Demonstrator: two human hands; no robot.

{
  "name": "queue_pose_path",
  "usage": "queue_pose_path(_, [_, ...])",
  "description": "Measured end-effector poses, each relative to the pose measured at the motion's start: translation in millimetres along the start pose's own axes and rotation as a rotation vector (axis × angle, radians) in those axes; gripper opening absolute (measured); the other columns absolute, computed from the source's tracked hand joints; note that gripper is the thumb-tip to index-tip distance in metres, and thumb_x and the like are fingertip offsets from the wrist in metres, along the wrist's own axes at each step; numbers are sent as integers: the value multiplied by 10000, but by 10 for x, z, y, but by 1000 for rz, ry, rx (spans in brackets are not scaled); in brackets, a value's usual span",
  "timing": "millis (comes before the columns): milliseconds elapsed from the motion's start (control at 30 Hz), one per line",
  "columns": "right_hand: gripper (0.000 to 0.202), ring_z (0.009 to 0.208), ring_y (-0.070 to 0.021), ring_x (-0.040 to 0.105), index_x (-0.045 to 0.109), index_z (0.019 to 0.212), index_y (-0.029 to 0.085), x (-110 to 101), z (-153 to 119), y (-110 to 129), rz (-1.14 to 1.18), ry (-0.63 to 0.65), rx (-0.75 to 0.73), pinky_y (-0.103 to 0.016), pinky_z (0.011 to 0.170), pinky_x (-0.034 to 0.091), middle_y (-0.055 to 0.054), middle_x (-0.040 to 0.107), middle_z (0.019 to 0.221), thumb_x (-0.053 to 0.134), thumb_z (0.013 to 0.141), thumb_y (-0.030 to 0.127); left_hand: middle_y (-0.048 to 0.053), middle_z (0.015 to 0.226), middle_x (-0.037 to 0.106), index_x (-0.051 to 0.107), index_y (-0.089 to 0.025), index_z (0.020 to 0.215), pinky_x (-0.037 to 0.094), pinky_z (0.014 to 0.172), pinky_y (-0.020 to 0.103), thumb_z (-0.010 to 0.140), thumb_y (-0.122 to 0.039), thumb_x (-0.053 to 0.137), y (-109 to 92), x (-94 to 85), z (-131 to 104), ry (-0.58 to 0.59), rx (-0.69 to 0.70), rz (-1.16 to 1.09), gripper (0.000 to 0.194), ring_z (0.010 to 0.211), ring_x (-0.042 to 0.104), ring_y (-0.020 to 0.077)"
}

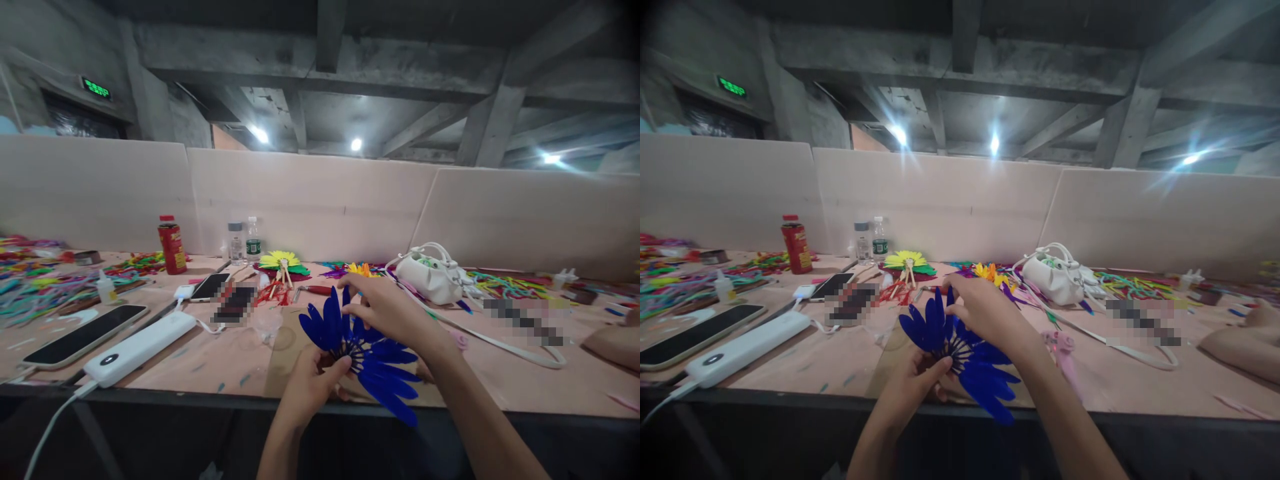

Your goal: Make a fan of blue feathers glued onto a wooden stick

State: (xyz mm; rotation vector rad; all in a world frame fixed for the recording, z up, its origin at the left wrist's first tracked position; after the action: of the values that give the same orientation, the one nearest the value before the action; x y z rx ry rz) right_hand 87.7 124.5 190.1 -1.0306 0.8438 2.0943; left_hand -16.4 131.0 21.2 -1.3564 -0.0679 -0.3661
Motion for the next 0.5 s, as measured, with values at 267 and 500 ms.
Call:
queue_pose_path(267, [196,708,-167,722,689,1157,254,-510,-442,-84,309,-570,25,-280,631,555,-36,768,1018,660,972,312,48,674,766,745,-147,859,561,445,257,734,-398,861,28,-147,37,-113,-12,-16,303,469,629,146])
queue_pose_path(500, [187,522,-148,626,720,1058,269,-222,-1152,-370,558,-710,248,-272,517,567,1,698,745,724,925,400,52,693,741,738,-141,818,559,417,249,627,-444,928,-95,-220,48,-199,34,-104,406,664,721,231])
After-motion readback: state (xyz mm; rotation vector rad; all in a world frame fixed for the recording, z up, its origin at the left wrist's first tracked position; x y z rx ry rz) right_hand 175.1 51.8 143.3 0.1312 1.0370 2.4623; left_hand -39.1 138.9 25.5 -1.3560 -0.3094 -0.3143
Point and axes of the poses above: each hand's wrist, its own z-axis towards the middle knuckle, its own x-axis out of the palm, y = z × x, the point moved 10 cm from there along z, towards the middle knuckle
